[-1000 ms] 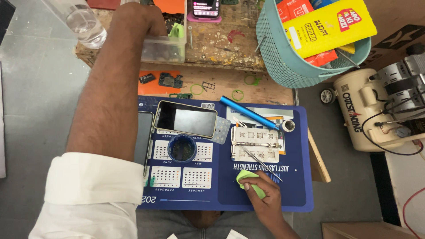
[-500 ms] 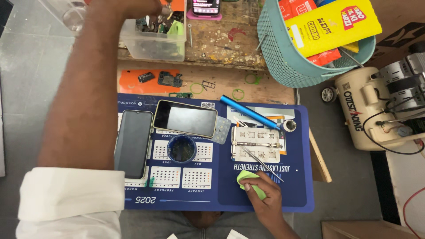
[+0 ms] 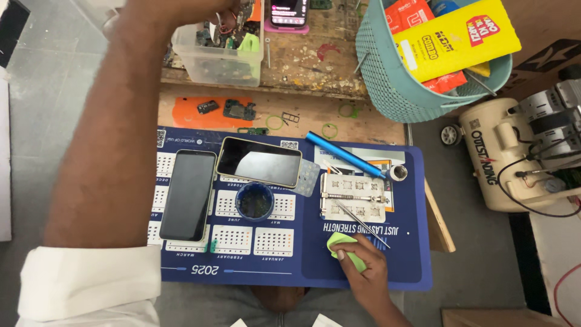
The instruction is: The person cleans a small green circuit board with a green cloth and a blue pen-like tool. They then place the board in a metal jig and use a brush to apply a substance from a blue container to the board.
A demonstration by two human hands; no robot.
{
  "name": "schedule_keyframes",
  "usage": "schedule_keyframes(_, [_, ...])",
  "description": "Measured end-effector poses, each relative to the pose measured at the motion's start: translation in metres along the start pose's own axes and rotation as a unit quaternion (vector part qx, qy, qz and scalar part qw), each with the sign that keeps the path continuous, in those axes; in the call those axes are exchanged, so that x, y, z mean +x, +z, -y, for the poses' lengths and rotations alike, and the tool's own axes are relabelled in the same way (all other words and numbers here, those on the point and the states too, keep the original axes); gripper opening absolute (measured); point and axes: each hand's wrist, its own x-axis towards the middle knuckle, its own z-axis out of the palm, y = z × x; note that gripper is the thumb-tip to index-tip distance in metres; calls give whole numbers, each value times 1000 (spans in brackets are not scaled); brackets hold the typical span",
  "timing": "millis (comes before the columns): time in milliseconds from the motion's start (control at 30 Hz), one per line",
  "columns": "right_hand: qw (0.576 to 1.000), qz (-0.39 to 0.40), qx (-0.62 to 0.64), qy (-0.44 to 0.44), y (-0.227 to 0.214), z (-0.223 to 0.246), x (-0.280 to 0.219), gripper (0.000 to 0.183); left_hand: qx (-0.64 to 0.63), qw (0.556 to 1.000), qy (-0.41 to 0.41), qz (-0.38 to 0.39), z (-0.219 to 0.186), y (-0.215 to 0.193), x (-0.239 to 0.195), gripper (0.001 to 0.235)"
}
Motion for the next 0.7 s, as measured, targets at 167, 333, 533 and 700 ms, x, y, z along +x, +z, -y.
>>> schedule_keyframes(167, [1000,6,-2,-8,-1,1,0,12,27,999,19,-19,-8,2,-4,19])
schedule_keyframes(333, [1000,8,5,-24,-1,-1,0,11,33,999,32,-23,4,8,1,19])
schedule_keyframes(533, [1000,2,-1,-12,-1,-3,0,12,19,999,3,-27,26,17,7,19])
schedule_keyframes(700, [1000,-16,-7,-11,0,-2,0,15,68,997,-21,-17,18,15,6,20])
